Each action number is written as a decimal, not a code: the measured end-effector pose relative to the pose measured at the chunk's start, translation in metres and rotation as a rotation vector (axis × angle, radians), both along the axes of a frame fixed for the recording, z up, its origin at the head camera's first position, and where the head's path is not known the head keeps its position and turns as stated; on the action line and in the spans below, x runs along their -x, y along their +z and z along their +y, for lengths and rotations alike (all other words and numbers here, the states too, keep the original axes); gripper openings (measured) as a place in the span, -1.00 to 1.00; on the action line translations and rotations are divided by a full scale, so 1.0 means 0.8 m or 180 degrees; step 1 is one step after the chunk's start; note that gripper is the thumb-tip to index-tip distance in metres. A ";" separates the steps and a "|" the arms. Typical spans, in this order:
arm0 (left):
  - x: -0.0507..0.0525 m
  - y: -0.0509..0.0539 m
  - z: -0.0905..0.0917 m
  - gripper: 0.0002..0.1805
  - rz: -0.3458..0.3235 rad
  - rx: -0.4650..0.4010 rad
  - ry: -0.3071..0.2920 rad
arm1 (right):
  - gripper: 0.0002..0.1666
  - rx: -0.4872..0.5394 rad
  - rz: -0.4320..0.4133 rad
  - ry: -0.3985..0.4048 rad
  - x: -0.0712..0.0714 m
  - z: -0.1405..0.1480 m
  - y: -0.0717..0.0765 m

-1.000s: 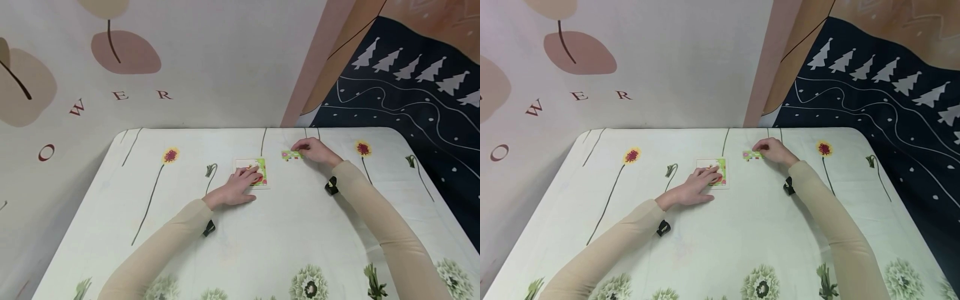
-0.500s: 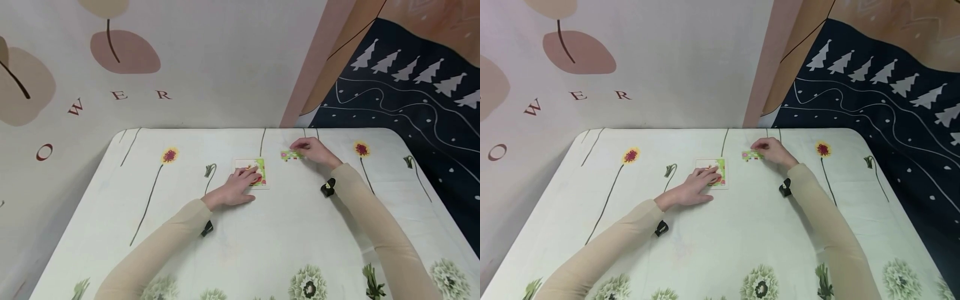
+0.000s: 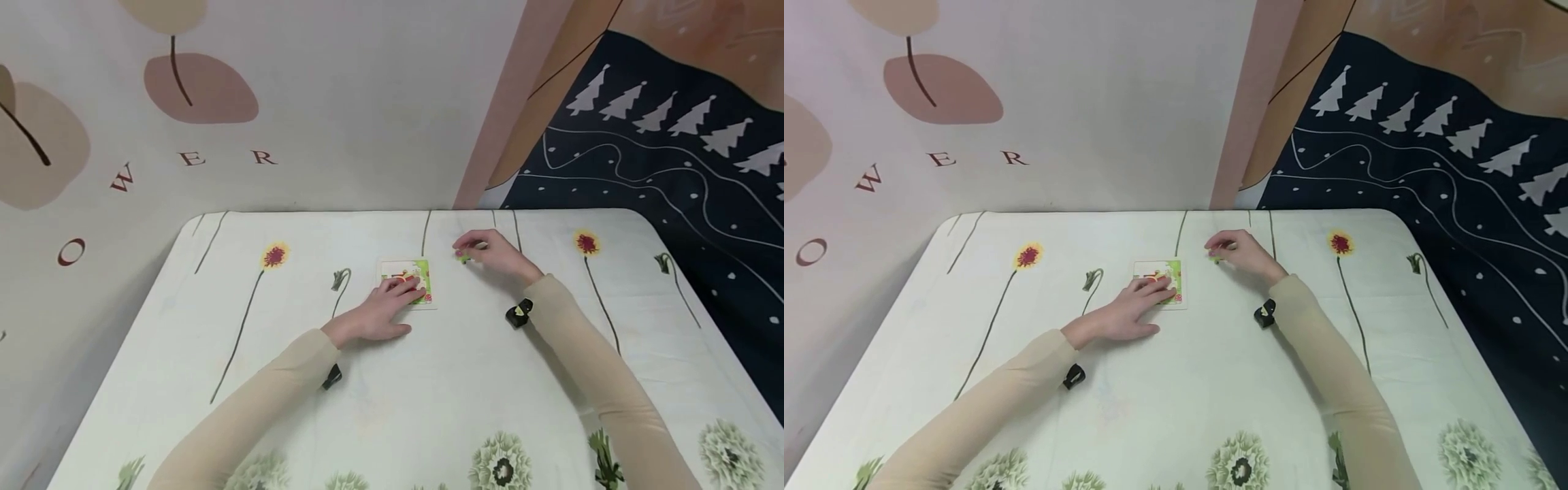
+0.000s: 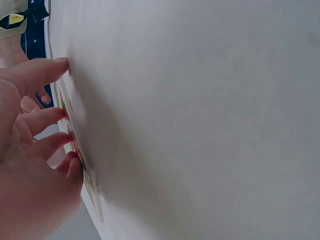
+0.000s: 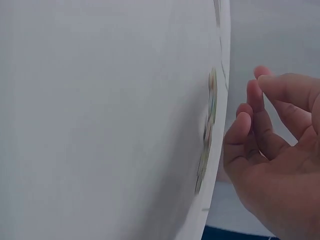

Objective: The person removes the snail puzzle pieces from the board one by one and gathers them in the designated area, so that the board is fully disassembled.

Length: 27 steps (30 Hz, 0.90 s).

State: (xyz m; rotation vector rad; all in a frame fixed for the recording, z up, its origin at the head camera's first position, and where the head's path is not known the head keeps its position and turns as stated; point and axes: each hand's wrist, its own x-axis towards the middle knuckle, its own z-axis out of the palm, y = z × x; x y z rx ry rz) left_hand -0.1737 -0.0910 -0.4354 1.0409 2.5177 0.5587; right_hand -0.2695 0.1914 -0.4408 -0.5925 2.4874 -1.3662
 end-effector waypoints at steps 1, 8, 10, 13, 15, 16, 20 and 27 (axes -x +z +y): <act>0.001 0.000 -0.001 -0.24 0.0010 0.0010 -0.0018 | -0.76 0.0011 0.0012 0.0041 -0.001 -0.003 0.000; 0.006 0.000 -0.004 -0.26 -0.0041 0.0020 -0.0066 | -0.76 -0.0027 0.0101 0.0224 -0.006 -0.021 0.000; 0.009 -0.001 -0.005 -0.27 -0.0041 -0.0005 -0.0076 | -0.76 -0.0028 0.0123 0.0269 -0.007 -0.026 0.000; 0.012 -0.003 -0.008 -0.29 -0.0030 -0.0097 -0.0103 | -0.76 -0.0051 0.0128 0.0353 -0.006 -0.034 0.000; 0.014 -0.004 -0.010 -0.30 -0.0047 -0.0148 -0.0109 | -0.77 -0.0091 0.0121 0.0387 -0.005 -0.040 -0.001; 0.015 -0.004 -0.011 -0.29 -0.0061 -0.0170 -0.0110 | -0.77 -0.0120 0.0106 0.0397 -0.004 -0.043 -0.001; 0.018 -0.004 -0.013 -0.29 -0.0138 -0.0239 -0.0099 | -0.78 -0.0166 0.0055 0.0431 -0.003 -0.054 0.001; 0.020 -0.005 -0.013 -0.29 -0.0203 -0.0355 -0.0115 | -0.77 -0.0123 0.0042 0.0615 -0.005 -0.066 0.003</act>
